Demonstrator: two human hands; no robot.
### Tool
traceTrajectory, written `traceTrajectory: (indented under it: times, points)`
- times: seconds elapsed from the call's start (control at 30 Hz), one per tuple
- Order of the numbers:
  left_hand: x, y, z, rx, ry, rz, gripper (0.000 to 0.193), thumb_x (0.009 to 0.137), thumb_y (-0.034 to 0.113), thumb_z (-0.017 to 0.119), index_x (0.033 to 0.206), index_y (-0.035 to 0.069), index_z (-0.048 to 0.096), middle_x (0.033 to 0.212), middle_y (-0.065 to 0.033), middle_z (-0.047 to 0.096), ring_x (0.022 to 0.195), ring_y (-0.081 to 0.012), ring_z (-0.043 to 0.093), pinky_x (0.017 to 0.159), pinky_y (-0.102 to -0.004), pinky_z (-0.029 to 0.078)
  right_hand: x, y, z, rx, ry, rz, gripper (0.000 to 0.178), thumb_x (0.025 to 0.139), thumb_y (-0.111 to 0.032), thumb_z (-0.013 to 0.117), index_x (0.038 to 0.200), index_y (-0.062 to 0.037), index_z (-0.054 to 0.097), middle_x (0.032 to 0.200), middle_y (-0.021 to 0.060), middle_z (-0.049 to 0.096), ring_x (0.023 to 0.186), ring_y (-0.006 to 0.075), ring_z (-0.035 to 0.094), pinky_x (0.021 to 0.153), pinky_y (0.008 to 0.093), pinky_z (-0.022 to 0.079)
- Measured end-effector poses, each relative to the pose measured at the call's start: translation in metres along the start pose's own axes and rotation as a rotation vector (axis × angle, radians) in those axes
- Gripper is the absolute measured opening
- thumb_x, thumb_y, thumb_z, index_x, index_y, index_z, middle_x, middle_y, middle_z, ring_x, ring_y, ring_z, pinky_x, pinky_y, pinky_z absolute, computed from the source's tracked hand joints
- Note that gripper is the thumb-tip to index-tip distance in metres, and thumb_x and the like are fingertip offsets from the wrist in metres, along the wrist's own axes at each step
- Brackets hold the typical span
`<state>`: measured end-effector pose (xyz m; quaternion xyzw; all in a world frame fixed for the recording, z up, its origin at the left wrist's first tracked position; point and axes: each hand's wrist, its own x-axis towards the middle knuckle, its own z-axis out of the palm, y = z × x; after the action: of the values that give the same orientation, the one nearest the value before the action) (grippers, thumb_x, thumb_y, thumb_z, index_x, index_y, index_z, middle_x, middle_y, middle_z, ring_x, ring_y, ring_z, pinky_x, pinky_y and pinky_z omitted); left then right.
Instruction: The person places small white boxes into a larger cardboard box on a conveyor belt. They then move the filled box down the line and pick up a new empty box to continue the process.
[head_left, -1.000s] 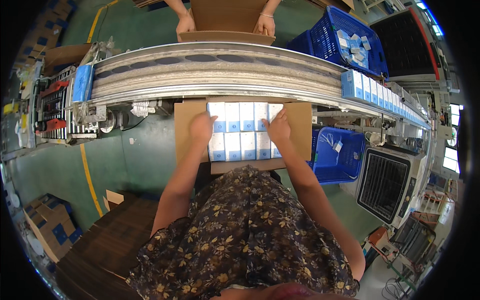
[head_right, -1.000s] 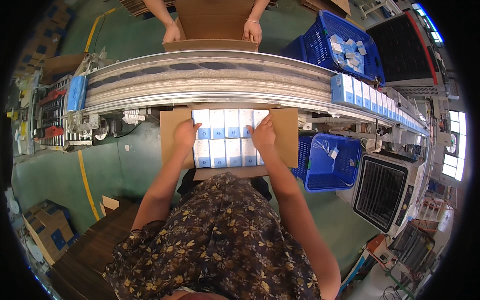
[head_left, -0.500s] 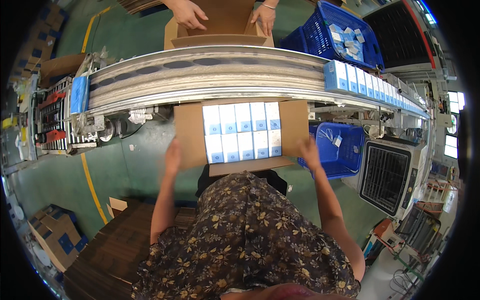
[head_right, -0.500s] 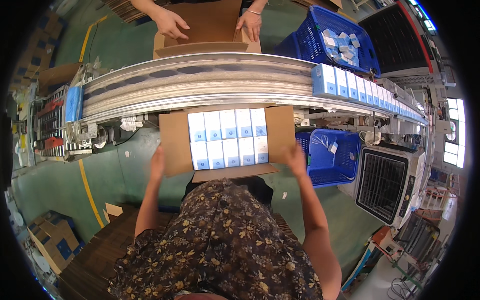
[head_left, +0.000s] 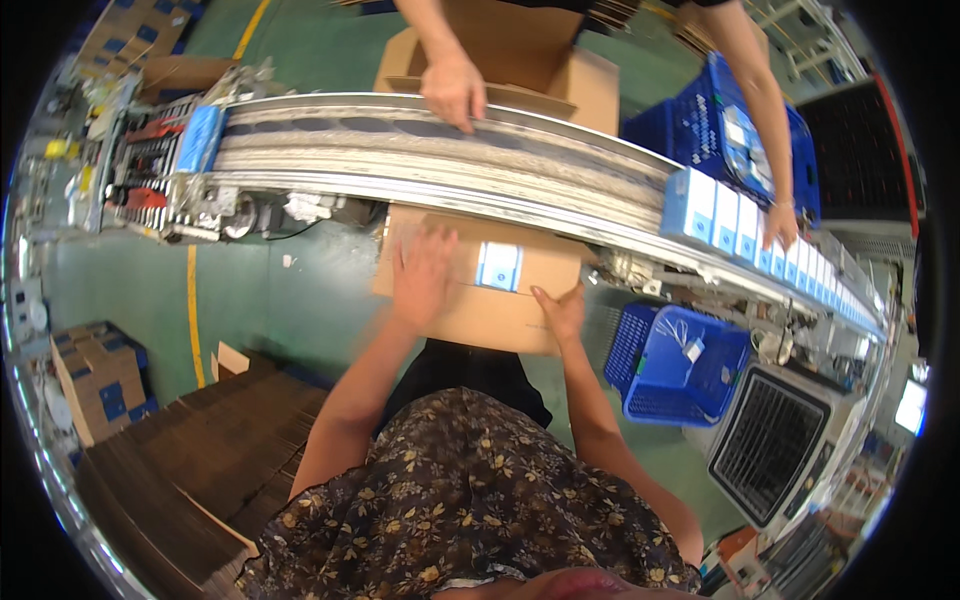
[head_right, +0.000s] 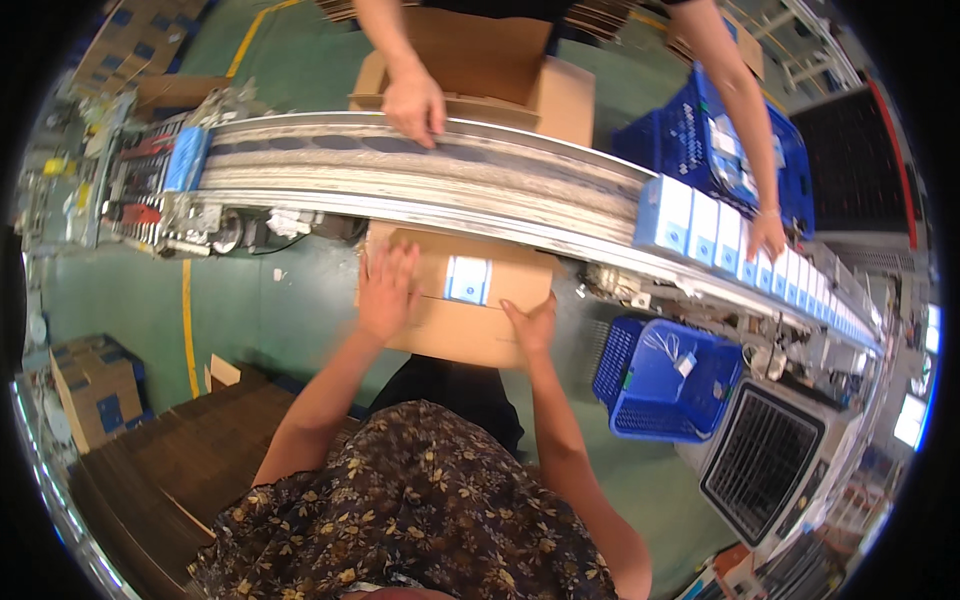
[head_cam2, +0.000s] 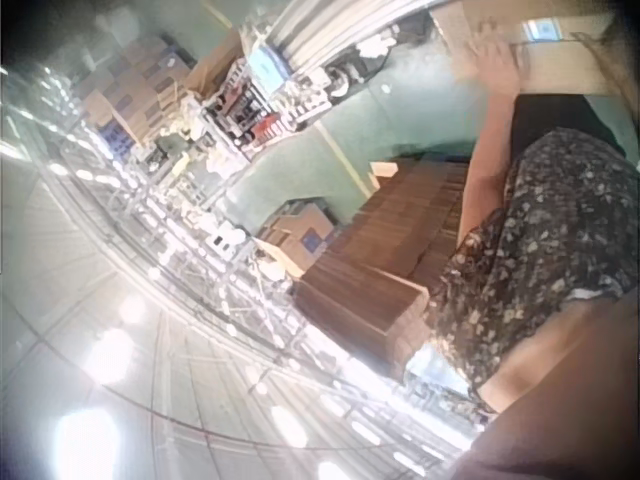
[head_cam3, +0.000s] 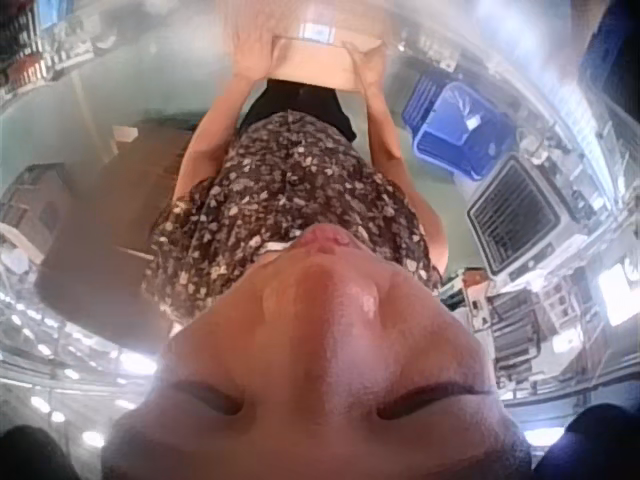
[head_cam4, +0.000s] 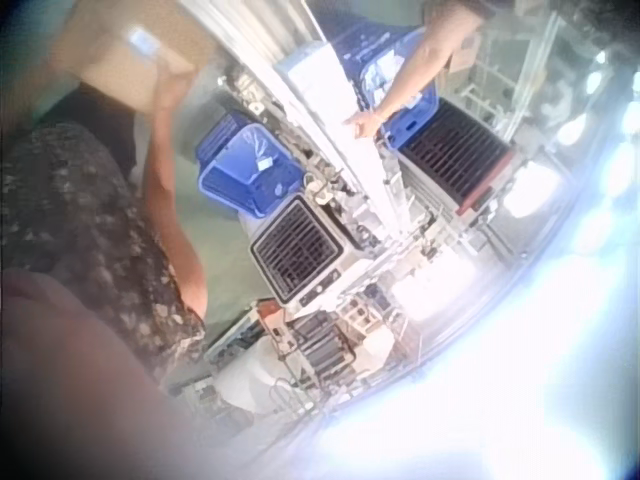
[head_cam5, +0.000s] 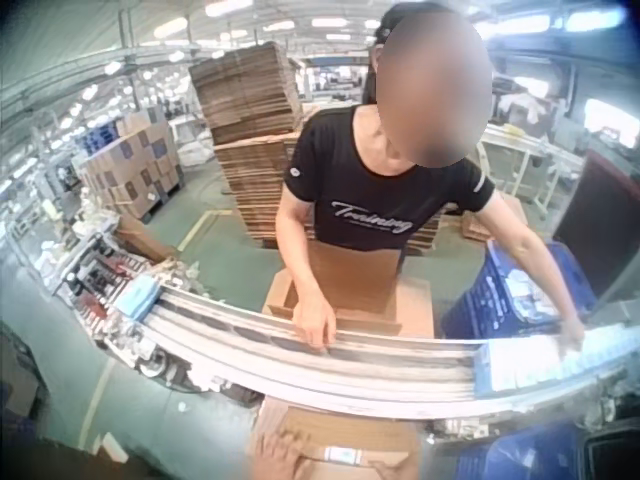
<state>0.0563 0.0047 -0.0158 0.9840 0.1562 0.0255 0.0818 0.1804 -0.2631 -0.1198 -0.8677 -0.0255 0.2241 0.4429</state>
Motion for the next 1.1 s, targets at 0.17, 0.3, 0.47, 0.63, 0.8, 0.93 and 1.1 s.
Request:
traceTrajectory:
  times: [0.17, 0.3, 0.47, 0.63, 0.8, 0.93, 1.1]
  points:
    - [-0.083, -0.044, 0.042, -0.231, -0.17, -0.434, 0.074, 0.095, 0.05, 0.05, 0.155, 0.015, 0.026, 0.16, -0.0075, 0.028, 0.148, -0.0296, 0.024, 0.113, -0.0623, 0.021, -0.068, -0.053, 0.031, -0.156, 0.039, -0.477, 0.075, 0.081, -0.026, 0.078, 0.138, 0.0052, 0.042, 0.125, 0.0227, 0.054, 0.115, 0.0367, 0.055, 0.1, 0.0446, 0.043]
    - [-0.068, -0.141, 0.062, -0.435, 0.013, -1.003, 0.078, 0.096, 0.055, 0.046, 0.156, 0.011, 0.021, 0.161, -0.0098, 0.026, 0.145, -0.029, 0.029, 0.109, -0.0604, 0.028, -0.088, -0.09, 0.073, -0.041, -0.161, -0.535, 0.062, 0.09, -0.028, 0.066, 0.138, 0.0041, 0.044, 0.128, 0.0239, 0.052, 0.119, 0.04, 0.049, 0.106, 0.0482, 0.036]
    - [-0.103, -0.278, 0.095, -1.106, 0.029, -1.059, 0.074, 0.094, 0.057, 0.048, 0.137, -0.002, 0.046, 0.136, -0.0231, 0.054, 0.124, -0.0369, 0.052, 0.105, -0.0446, 0.039, -0.003, -0.008, 0.155, 0.486, -0.046, 0.368, 0.063, 0.103, -0.05, 0.039, 0.142, -0.001, 0.045, 0.138, 0.0146, 0.053, 0.126, 0.0306, 0.05, 0.11, 0.0398, 0.035]
    - [-0.19, -0.353, 0.118, -1.328, 0.103, -1.291, 0.066, 0.091, 0.051, 0.054, 0.125, -0.006, 0.057, 0.122, -0.0263, 0.062, 0.113, -0.0359, 0.06, 0.099, -0.0426, 0.044, -0.057, -0.112, 0.234, 0.539, -0.274, 0.237, 0.073, 0.1, -0.059, 0.038, 0.139, 0.0025, 0.047, 0.131, 0.0165, 0.059, 0.115, 0.0296, 0.06, 0.098, 0.0409, 0.049]
    - [-0.322, -0.468, 0.01, -1.276, 0.14, -1.678, 0.085, 0.086, 0.066, 0.057, 0.133, -0.005, 0.054, 0.13, -0.0241, 0.06, 0.12, -0.0337, 0.058, 0.103, -0.0395, 0.042, -0.101, -0.168, 0.394, 0.072, -0.365, 0.304, 0.08, 0.096, -0.063, 0.044, 0.132, 0.0078, 0.052, 0.126, 0.0195, 0.062, 0.114, 0.0292, 0.061, 0.098, 0.0403, 0.048]
    - [-0.423, -0.612, -0.032, -0.808, 0.184, -1.721, 0.084, 0.083, 0.068, 0.058, 0.121, -0.006, 0.061, 0.124, -0.0274, 0.062, 0.112, -0.042, 0.061, 0.095, -0.0454, 0.049, -0.161, -0.218, 0.56, 0.137, -0.696, 0.439, 0.075, 0.096, -0.06, 0.044, 0.138, 0.0016, 0.051, 0.132, 0.0143, 0.059, 0.12, 0.027, 0.057, 0.102, 0.0402, 0.044]
    - [-0.456, -0.751, -0.144, -0.669, 0.499, -1.655, 0.073, 0.086, 0.062, 0.059, 0.116, -0.005, 0.063, 0.117, -0.0264, 0.065, 0.11, -0.0405, 0.062, 0.093, -0.047, 0.048, -0.215, -0.353, 0.732, 0.358, -0.934, 0.607, 0.067, 0.098, -0.059, 0.041, 0.143, -0.0096, 0.048, 0.142, 0.0069, 0.054, 0.132, 0.0256, 0.047, 0.111, 0.0404, 0.036]
